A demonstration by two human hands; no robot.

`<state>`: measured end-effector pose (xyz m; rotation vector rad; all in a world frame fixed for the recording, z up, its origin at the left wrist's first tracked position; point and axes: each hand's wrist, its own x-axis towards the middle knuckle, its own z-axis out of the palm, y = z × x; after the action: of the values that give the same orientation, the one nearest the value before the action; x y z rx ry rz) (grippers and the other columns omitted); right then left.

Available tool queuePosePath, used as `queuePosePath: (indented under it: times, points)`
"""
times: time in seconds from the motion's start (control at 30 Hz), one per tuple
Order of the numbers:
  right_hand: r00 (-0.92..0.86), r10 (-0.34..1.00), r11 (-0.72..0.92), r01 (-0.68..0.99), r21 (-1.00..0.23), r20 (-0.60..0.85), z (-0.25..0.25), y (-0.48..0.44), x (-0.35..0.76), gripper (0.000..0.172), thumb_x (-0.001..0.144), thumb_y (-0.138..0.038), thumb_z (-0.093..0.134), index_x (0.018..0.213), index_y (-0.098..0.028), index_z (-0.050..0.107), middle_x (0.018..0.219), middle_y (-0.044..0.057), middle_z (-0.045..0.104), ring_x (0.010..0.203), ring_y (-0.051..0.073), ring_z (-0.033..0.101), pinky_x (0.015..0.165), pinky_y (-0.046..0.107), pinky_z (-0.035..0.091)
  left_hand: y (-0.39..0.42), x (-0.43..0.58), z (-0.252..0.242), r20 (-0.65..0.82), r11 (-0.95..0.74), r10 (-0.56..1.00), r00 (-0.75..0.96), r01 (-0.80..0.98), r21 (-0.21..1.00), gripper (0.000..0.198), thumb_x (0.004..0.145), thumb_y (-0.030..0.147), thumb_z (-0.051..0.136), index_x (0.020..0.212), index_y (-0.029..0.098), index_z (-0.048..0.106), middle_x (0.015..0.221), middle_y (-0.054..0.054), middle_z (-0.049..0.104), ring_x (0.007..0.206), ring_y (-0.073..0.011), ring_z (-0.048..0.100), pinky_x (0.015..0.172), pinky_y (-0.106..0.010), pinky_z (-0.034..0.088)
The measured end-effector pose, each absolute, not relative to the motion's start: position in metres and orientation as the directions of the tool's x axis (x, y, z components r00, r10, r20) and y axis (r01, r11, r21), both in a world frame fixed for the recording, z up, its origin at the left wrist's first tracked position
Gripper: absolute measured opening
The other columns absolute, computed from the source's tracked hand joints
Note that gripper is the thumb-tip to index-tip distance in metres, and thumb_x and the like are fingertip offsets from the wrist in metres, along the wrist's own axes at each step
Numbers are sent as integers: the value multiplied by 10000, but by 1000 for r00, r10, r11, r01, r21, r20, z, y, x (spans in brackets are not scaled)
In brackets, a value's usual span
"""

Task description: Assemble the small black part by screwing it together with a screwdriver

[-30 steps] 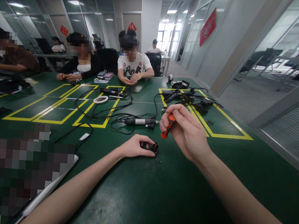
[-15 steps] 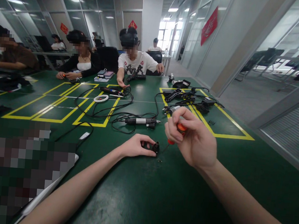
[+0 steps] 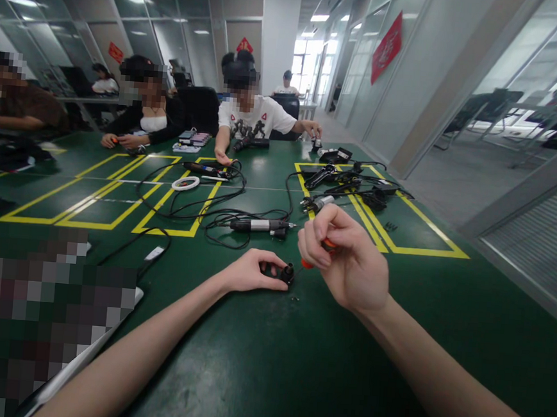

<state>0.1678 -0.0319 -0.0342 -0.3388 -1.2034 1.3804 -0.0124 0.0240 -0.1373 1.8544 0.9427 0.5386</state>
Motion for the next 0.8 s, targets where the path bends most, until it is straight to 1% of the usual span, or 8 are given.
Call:
queuePosePath:
  times: [0.2,0.4,0.57,0.67,0.8]
  points:
    - [-248,865,231,-573,-786,436,-35,-32,167,129,815,-146,515,717,-205,576,513,-59,433,466,108,333,486,262,263,25,-13,-139,-19,-259,799,601,373,891,471,683,447,875,1043,150,811,787,-1,678,718,-125,514,681,-250,371]
    - [-257,880,198,-565,-801,399,-36,-30,168,88,794,-158,547,753,-185,620,627,-27,541,481,92,393,485,253,266,26,-13,-143,-11,-266,800,600,370,890,465,690,446,877,1046,154,812,803,-3,691,736,-129,537,693,-248,379]
    - [-270,868,189,-598,-779,418,-38,-25,169,85,827,-167,570,751,-187,603,643,-32,536,470,80,409,500,254,271,25,-11,-141,-4,-272,796,605,364,891,447,692,434,876,1028,146,810,789,3,686,727,-124,532,699,-251,375]
    - [-220,875,233,-590,-773,431,-42,-24,166,112,883,-209,604,774,-190,617,673,-23,557,522,91,457,530,251,315,25,-11,-139,-14,-265,790,613,361,894,423,698,426,866,1003,138,810,794,1,685,721,-120,531,691,-250,372]
    - [-105,886,337,-526,-781,452,-50,-22,158,159,947,-336,667,859,-204,666,732,-10,602,612,110,512,572,249,367,24,-12,-138,-21,-266,787,616,371,890,429,700,429,860,1016,143,809,803,-1,691,718,-119,527,678,-248,367]
